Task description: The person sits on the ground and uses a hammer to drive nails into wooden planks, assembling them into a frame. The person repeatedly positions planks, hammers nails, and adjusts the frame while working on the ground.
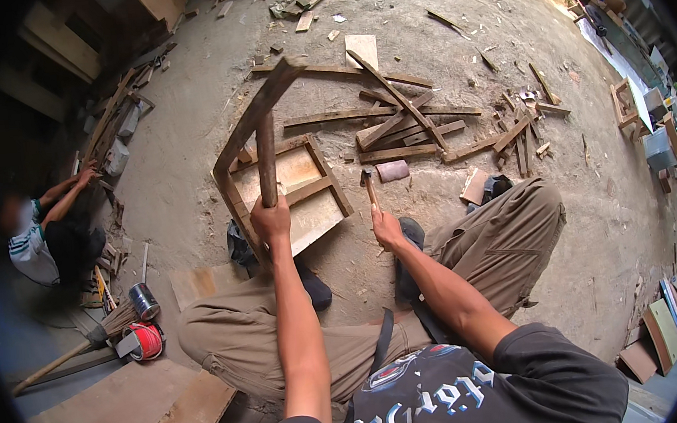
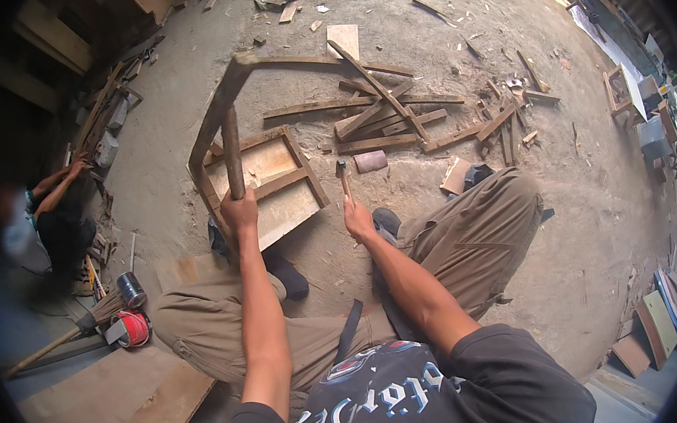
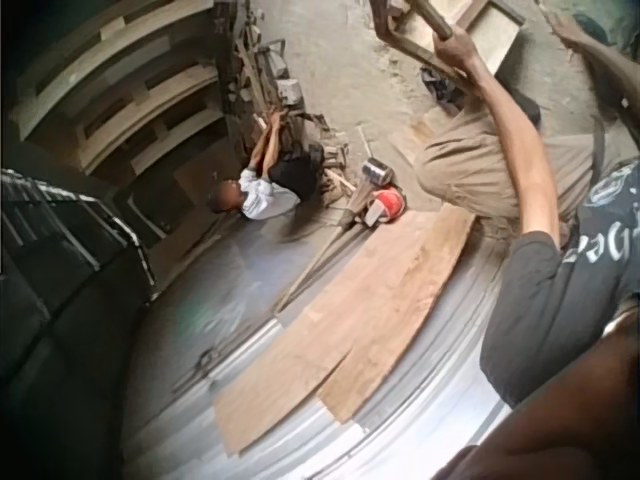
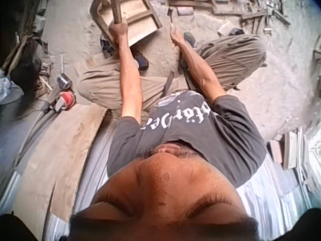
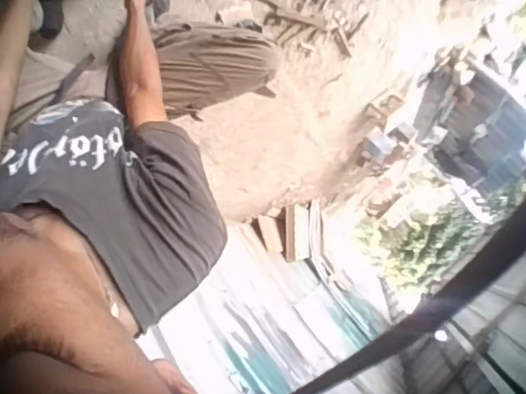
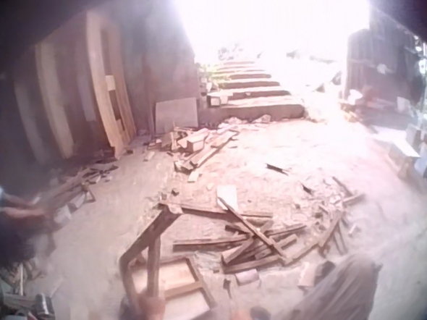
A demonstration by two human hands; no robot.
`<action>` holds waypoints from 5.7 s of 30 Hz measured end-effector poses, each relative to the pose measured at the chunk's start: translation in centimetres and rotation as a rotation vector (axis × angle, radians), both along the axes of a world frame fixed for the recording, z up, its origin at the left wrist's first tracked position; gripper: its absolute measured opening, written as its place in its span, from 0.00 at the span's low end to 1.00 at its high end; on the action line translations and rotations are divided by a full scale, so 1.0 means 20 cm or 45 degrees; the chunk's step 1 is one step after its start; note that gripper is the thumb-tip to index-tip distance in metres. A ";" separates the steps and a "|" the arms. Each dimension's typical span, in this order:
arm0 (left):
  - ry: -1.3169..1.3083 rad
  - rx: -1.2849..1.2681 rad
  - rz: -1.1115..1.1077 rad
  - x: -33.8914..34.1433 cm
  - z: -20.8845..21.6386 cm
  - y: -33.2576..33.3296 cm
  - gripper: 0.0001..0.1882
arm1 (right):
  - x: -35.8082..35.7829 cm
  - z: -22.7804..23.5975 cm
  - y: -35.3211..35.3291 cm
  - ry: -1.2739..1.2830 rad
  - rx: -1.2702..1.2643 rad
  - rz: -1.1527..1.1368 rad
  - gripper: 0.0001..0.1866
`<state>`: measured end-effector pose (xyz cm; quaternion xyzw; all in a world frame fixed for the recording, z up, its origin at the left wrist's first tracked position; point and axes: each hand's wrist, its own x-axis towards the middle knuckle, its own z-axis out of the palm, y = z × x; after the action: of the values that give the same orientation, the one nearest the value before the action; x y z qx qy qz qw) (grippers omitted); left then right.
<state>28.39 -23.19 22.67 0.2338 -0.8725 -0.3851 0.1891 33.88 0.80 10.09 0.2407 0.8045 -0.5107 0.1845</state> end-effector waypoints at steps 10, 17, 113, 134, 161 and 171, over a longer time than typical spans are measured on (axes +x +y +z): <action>0.528 1.617 -0.076 0.10 -0.03 -0.32 0.09 | -0.24 0.30 0.10 0.553 -0.250 -0.633 0.42; 0.731 1.898 -0.193 0.11 -0.21 -0.29 0.05 | -0.32 0.63 0.10 0.789 -0.972 -0.351 0.39; -0.116 0.539 -0.322 -0.41 -0.09 0.38 0.58 | -0.18 0.66 0.35 0.086 -0.570 0.020 0.19; 0.408 0.424 -0.028 -0.47 0.01 0.59 0.52 | -0.26 1.38 0.27 1.070 -0.349 0.286 0.14; 0.527 0.280 -0.034 -0.50 -0.06 0.54 0.49 | -0.83 1.18 -0.43 0.776 -0.014 0.836 0.19; 0.548 0.572 -0.025 -0.47 0.02 0.55 0.49 | -0.55 1.37 -0.18 0.841 -0.661 0.402 0.18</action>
<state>19.04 -12.10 23.06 0.1745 -0.7077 -0.6108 0.3093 22.89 -2.73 37.43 -0.1153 0.6925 -0.7106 0.0478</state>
